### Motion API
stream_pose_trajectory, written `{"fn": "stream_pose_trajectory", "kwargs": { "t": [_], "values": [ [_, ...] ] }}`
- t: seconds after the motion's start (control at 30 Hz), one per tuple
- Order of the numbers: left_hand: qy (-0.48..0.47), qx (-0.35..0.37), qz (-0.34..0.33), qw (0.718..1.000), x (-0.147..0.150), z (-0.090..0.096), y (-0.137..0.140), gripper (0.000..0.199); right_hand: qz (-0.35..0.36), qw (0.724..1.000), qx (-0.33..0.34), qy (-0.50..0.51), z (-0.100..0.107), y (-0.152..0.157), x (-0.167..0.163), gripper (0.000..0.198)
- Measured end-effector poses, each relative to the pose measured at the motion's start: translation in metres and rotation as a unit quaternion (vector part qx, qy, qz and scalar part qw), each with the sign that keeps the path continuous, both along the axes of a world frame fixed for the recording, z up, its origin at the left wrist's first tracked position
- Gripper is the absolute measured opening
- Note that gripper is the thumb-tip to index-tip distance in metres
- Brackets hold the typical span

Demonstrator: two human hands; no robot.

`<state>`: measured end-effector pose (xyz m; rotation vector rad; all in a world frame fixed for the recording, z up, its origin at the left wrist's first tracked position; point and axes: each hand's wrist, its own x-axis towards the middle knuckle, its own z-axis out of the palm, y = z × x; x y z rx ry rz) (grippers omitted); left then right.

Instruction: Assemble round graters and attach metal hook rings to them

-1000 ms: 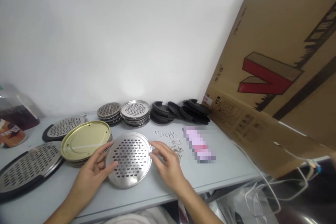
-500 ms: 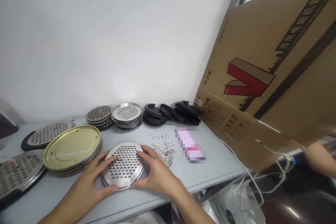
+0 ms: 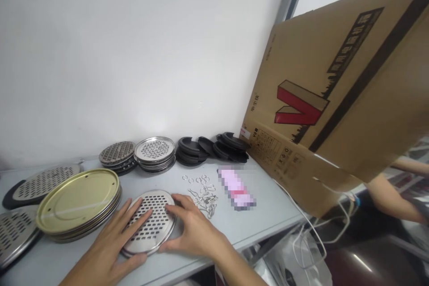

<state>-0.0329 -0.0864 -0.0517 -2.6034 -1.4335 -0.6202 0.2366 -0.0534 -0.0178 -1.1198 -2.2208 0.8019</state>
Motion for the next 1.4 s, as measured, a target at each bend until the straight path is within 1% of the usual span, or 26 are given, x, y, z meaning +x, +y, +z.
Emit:
{"fn": "stream_pose_trajectory", "kwargs": {
  "t": [0.23,0.37,0.5,0.6,0.67,0.87,0.97,1.07,1.2,1.3,1.4],
  "values": [
    [0.008,-0.003,0.011,1.000,0.000,-0.005,0.001,0.076,-0.002,1.000,-0.002,-0.001,-0.002,0.001,0.000,0.090],
    [0.006,-0.003,0.007,1.000,0.001,-0.003,0.001,0.075,-0.002,1.000,0.001,-0.002,-0.002,0.001,0.000,0.090],
    [0.011,0.008,0.001,1.000,0.001,0.000,0.001,0.074,-0.008,1.000,-0.010,-0.001,0.002,0.000,0.000,0.085],
    [0.012,0.019,-0.004,1.000,0.000,-0.002,0.003,0.076,-0.011,1.000,-0.008,-0.006,0.003,0.000,-0.001,0.085],
    [0.013,0.029,-0.006,0.999,-0.002,-0.006,0.005,0.076,-0.007,1.000,0.007,-0.015,0.002,-0.002,-0.002,0.086],
    [0.029,0.073,-0.018,0.997,-0.008,-0.028,0.015,0.079,0.028,0.990,0.100,-0.095,-0.004,-0.013,-0.002,0.092],
    [0.028,0.100,-0.027,0.994,-0.009,-0.031,0.019,0.080,0.050,0.985,0.114,-0.121,-0.001,-0.014,-0.001,0.092],
    [0.033,0.125,-0.038,0.991,-0.009,-0.027,0.021,0.080,0.053,0.986,0.104,-0.123,0.006,-0.014,-0.001,0.091],
    [0.027,0.132,-0.047,0.990,-0.009,-0.023,0.023,0.081,0.018,0.992,0.091,-0.085,0.006,-0.018,-0.004,0.087],
    [0.006,0.133,-0.048,0.990,-0.010,-0.026,0.025,0.081,0.011,0.995,0.075,-0.071,0.003,-0.018,-0.004,0.088],
    [0.002,0.126,-0.042,0.991,-0.010,-0.030,0.026,0.080,0.021,0.996,0.049,-0.077,0.008,-0.011,0.002,0.090]
  ]
}}
